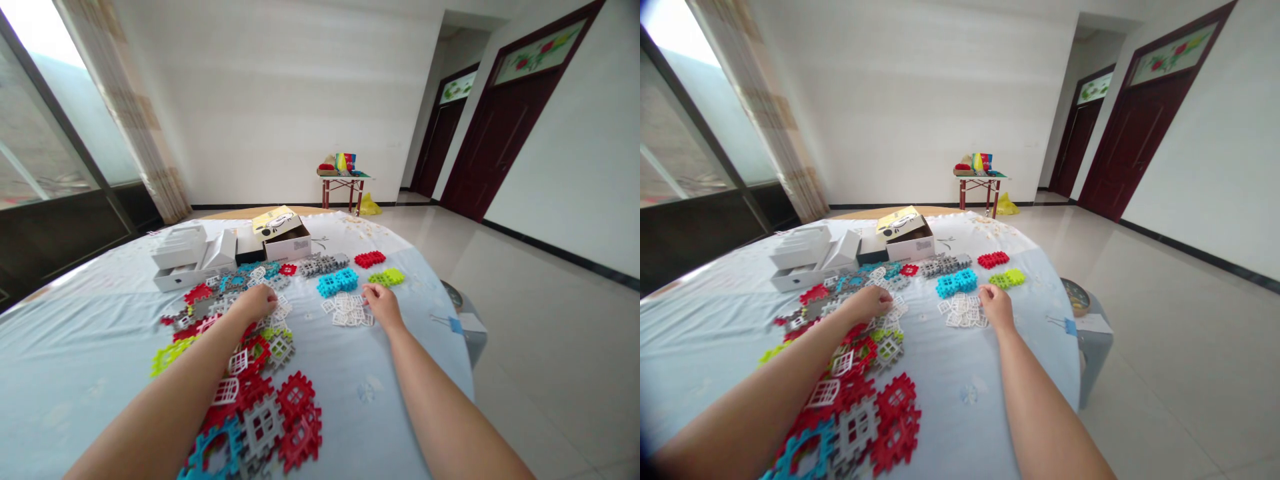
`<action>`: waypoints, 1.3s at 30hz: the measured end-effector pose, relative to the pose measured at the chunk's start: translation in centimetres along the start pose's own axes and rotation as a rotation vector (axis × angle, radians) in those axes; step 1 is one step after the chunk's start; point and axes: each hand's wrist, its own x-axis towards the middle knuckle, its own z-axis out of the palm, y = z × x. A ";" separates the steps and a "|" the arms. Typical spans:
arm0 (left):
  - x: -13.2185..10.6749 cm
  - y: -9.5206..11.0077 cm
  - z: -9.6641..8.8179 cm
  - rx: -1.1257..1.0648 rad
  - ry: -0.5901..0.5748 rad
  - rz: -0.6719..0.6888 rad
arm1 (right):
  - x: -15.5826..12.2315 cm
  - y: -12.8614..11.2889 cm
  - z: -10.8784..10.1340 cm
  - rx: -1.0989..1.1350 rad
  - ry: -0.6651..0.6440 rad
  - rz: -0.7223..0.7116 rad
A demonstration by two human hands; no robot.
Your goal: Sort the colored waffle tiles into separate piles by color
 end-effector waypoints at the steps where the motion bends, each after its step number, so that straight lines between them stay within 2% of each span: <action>1: -0.2 -0.1 -0.4 -0.025 0.018 0.004 | 0.0 0.0 0.0 -0.002 -0.002 0.001; 5: -1.2 0.1 -1.7 -0.144 0.069 0.003 | -0.1 -0.2 0.0 -0.002 -0.004 -0.002; 8: -1.6 1.2 -1.6 -0.257 0.034 0.039 | -0.1 -0.2 0.0 -0.009 0.000 -0.006; 11: -1.4 3.4 -0.3 -0.372 -0.030 0.088 | -0.1 -0.2 0.0 -0.010 -0.002 -0.006; 15: -0.9 7.2 1.8 -0.485 -0.073 0.137 | -0.1 -0.1 0.0 -0.004 -0.007 0.001; 18: -0.8 9.5 2.2 -0.514 -0.062 0.170 | 0.0 0.0 -0.1 -0.006 -0.002 -0.003; 20: -0.9 10.0 1.8 -0.499 -0.039 0.185 | 0.0 0.0 -0.1 0.000 0.000 -0.004; 24: -1.5 8.1 0.4 -0.387 0.012 0.172 | 0.0 -0.1 0.0 0.009 0.001 0.002; 33: -4.3 0.0 -3.3 -0.048 0.028 0.021 | 0.1 0.3 0.1 -0.007 0.004 0.006; 36: -5.5 -2.1 -4.2 0.012 -0.018 0.027 | 0.1 0.5 0.1 -0.005 -0.001 0.004; 39: -6.4 -3.4 -4.7 0.005 -0.122 0.064 | 0.2 0.7 0.1 0.000 -0.005 -0.002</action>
